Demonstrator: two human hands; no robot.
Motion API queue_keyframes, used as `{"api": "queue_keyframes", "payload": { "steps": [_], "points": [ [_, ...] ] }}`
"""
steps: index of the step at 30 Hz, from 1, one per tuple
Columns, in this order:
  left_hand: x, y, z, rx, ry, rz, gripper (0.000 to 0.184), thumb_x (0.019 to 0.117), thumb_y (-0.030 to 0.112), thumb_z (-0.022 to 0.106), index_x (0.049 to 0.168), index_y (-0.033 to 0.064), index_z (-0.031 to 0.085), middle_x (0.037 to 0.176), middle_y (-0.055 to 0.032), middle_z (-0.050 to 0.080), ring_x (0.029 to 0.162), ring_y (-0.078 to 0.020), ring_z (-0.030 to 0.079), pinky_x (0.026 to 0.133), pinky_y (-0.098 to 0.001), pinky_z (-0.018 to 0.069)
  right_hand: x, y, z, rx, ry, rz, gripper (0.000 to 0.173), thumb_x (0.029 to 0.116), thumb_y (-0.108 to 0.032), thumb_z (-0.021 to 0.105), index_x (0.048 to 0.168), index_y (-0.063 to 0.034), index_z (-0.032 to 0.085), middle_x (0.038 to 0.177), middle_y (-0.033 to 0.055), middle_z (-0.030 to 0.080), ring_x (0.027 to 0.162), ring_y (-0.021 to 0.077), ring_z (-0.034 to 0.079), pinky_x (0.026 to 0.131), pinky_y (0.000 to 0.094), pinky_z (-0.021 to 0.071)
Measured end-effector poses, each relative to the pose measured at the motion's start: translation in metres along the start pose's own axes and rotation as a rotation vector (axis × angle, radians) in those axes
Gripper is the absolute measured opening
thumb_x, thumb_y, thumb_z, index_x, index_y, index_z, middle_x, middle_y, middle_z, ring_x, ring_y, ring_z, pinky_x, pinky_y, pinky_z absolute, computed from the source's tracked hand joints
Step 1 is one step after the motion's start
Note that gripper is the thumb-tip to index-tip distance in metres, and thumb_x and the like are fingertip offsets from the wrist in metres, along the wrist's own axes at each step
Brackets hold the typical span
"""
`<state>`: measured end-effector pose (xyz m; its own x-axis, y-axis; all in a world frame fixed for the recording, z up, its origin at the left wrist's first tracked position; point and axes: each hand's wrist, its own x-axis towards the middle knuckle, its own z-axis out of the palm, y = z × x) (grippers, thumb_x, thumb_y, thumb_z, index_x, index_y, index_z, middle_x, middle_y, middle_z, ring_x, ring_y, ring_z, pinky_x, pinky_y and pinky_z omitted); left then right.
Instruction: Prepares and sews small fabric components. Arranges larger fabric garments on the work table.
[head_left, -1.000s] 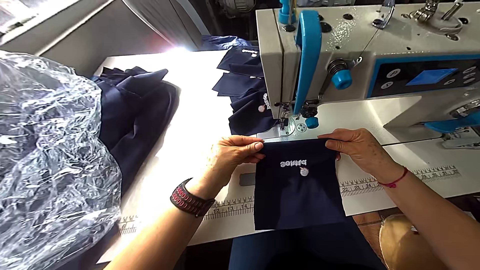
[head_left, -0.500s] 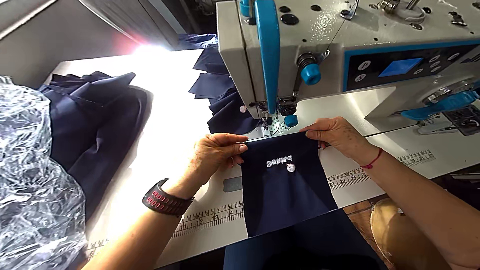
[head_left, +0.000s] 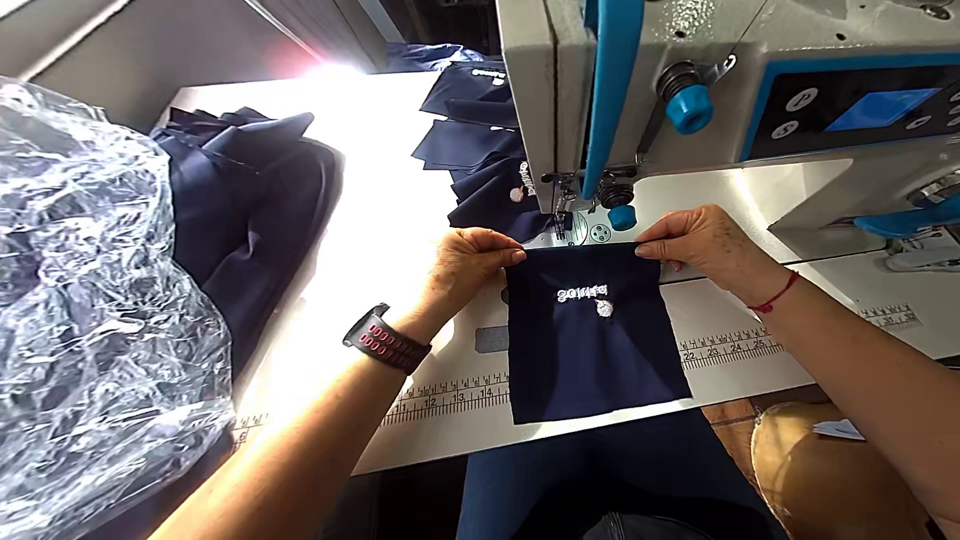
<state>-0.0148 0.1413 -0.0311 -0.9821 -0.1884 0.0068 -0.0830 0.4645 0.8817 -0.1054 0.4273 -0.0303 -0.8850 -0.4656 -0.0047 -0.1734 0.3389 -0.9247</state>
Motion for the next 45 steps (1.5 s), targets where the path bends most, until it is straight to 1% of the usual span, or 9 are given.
{"api": "queue_keyframes", "payload": {
  "steps": [1,3,9,13,18,36,41,43,45],
  "points": [
    [0.002,-0.006,-0.002,0.079,0.0,0.103,0.006,0.0875,0.001,0.075,0.088,0.0066,0.078,0.08,0.0043,0.069,0.072,0.0022,0.058,0.067,-0.0178,0.0464,0.001,0.001,0.0,-0.046,0.014,-0.034,0.007,0.0826,0.003,0.077,0.085,-0.0038,0.078,0.071,-0.0017,0.066,0.054,-0.0007,0.054,0.049,0.0138,0.0432],
    [0.007,-0.014,-0.004,0.189,-0.002,0.246,0.005,0.0862,0.003,0.077,0.087,0.0077,0.079,0.085,0.0004,0.067,0.083,-0.0057,0.061,0.077,-0.0269,0.0472,0.001,0.004,0.0,-0.132,0.024,-0.09,0.006,0.0824,0.001,0.078,0.087,-0.0042,0.078,0.078,0.0005,0.066,0.06,0.0002,0.056,0.053,0.014,0.0449],
    [0.013,-0.025,0.0,0.306,-0.004,0.467,0.008,0.0841,0.002,0.076,0.09,0.0057,0.079,0.084,-0.0035,0.067,0.081,-0.0096,0.063,0.074,-0.0275,0.0493,0.003,0.019,-0.002,-0.338,0.063,-0.413,0.007,0.0831,-0.003,0.075,0.089,-0.0032,0.079,0.076,0.0046,0.064,0.069,0.0045,0.059,0.063,0.0167,0.047],
    [0.009,-0.029,0.003,0.447,0.068,0.695,0.011,0.0881,0.005,0.068,0.088,0.002,0.079,0.09,-0.0155,0.07,0.089,-0.0284,0.066,0.08,-0.0424,0.0522,0.004,0.034,-0.003,-0.541,0.092,-0.765,0.017,0.0864,-0.003,0.064,0.09,-0.0025,0.08,0.08,0.0102,0.068,0.075,0.0148,0.064,0.068,0.0221,0.0508],
    [0.001,-0.027,0.003,0.607,0.068,0.828,0.02,0.0915,0.004,0.06,0.091,0.0013,0.08,0.086,-0.0169,0.07,0.082,-0.0334,0.066,0.072,-0.0428,0.0529,0.005,0.04,-0.004,-0.676,0.087,-0.963,0.021,0.0901,-0.001,0.058,0.092,0.0006,0.079,0.083,0.0137,0.069,0.08,0.0238,0.066,0.073,0.0286,0.0537],
    [-0.001,-0.022,0.005,0.72,-0.042,0.899,0.024,0.0907,-0.001,0.055,0.093,0.0011,0.078,0.082,-0.0143,0.064,0.079,-0.0319,0.063,0.069,-0.0421,0.0517,0.011,0.043,-0.009,-0.709,0.069,-1.012,0.021,0.0895,0.001,0.057,0.09,0.0009,0.078,0.08,0.0138,0.067,0.077,0.0251,0.066,0.068,0.0301,0.0531],
    [-0.001,0.002,0.006,0.825,-0.191,0.789,0.02,0.0872,-0.001,0.056,0.081,0.0026,0.074,0.085,-0.0142,0.064,0.085,-0.0348,0.064,0.071,-0.0497,0.0498,0.004,0.029,-0.002,-0.881,0.034,-1.004,0.018,0.0905,0.005,0.056,0.083,0.0045,0.072,0.078,0.0163,0.064,0.071,0.0305,0.064,0.057,0.0353,0.0509],
    [-0.008,0.015,0.018,0.889,-0.184,0.708,0.016,0.0805,0.003,0.058,0.073,0.0017,0.072,0.082,-0.0148,0.066,0.085,-0.0357,0.066,0.068,-0.0502,0.0497,-0.013,0.016,0.008,-0.964,0.028,-0.888,0.015,0.0876,0.006,0.057,0.078,0.0062,0.068,0.076,0.0183,0.062,0.067,0.0329,0.064,0.05,0.038,0.0492],
    [-0.023,0.03,0.038,0.912,-0.111,0.546,0.02,0.0833,0.007,0.061,0.066,0.0001,0.067,0.075,-0.0163,0.064,0.082,-0.0382,0.066,0.065,-0.0511,0.0501,-0.041,0.004,0.024,-1.051,0.038,-0.757,0.011,0.0838,0.005,0.06,0.074,0.0059,0.065,0.076,0.0188,0.06,0.064,0.033,0.063,0.046,0.039,0.048]
  ]
}}
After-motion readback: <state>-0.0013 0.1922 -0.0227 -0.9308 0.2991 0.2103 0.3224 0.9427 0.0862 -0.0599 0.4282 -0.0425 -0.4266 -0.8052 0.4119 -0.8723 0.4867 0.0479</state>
